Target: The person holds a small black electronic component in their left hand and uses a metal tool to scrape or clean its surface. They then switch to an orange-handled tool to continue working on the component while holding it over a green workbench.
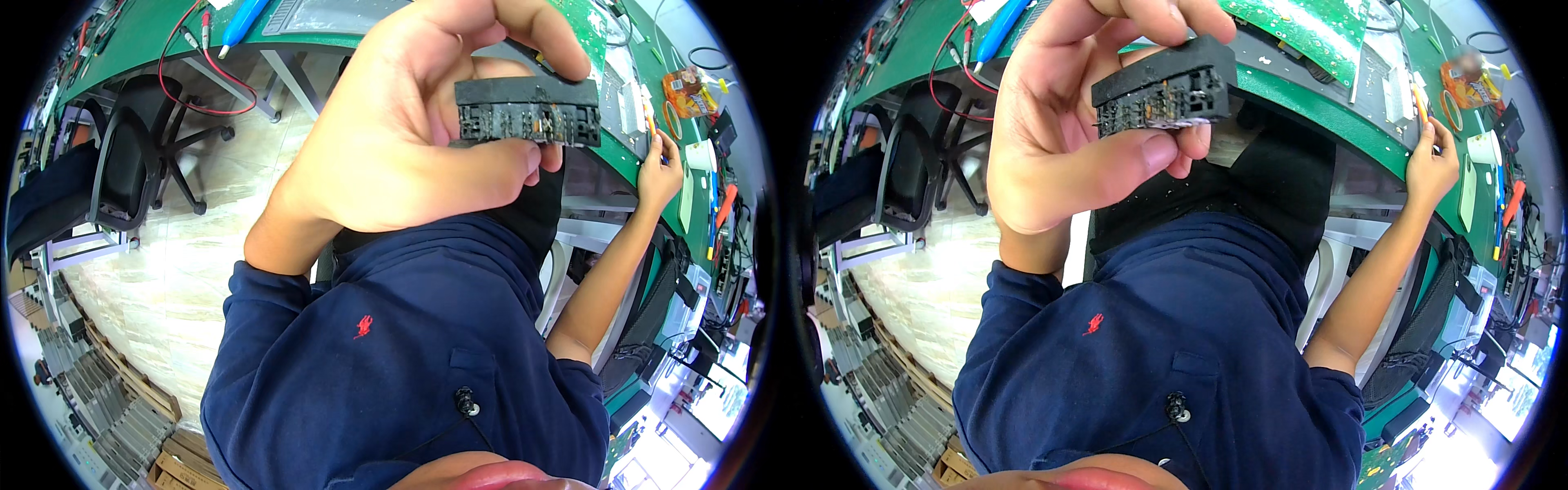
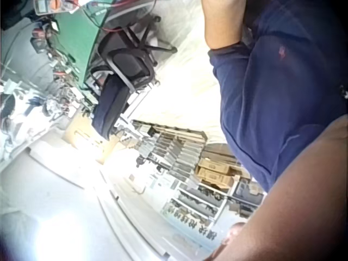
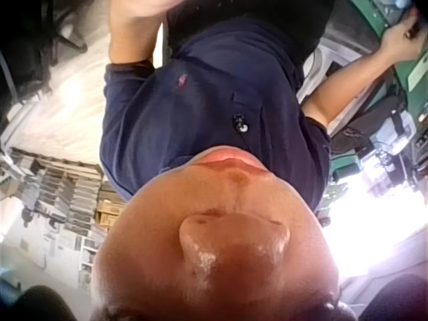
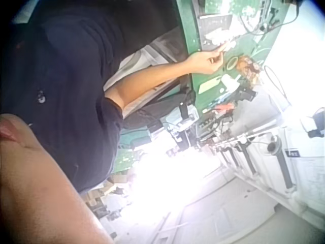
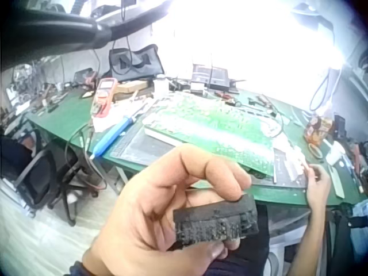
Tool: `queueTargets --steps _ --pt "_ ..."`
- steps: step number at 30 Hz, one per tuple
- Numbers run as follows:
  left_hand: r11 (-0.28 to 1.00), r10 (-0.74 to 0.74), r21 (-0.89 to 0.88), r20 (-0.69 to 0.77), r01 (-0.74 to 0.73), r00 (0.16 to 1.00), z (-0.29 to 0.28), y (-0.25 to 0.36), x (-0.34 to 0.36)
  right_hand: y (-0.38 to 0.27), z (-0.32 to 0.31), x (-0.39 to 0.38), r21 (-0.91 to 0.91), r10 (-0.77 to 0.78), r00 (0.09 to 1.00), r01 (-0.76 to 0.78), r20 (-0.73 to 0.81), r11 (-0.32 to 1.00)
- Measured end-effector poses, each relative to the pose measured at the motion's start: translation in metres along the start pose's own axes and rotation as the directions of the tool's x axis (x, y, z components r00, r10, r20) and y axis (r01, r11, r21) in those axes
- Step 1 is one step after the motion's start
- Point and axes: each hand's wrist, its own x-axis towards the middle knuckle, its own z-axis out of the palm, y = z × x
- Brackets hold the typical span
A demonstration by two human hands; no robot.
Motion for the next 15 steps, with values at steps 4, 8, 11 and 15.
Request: queueTargets --steps 4,8,11,15 --pt "1.0 0.001 0.001 0.004 -0.001 1.0 0.0003 0.0019 -0.0003 0.0011 -0.0005 -0.0005 0.009 -0.004 1.0 0.005 -0.006 1.0" --pt "1.0 0.005 0.01 0.008 -0.005 1.0 0.0019 0.003 0.0002 0.001 0.0003 -0.001 0.022 -0.036 0.999 0.036 -0.012 0.999" --pt "1.0 0.009 0.011 0.012 -0.009 1.0 0.0023 0.0036 0.0002 0.0025 0.0006 -0.0006 0.03 -0.025 1.0 0.025 -0.011 0.999" --pt "1.0 0.012 0.011 0.012 -0.012 1.0 0.0022 0.0047 0.0011 0.0033 0.0006 0.0 0.019 -0.02 1.0 0.02 -0.01 1.0"
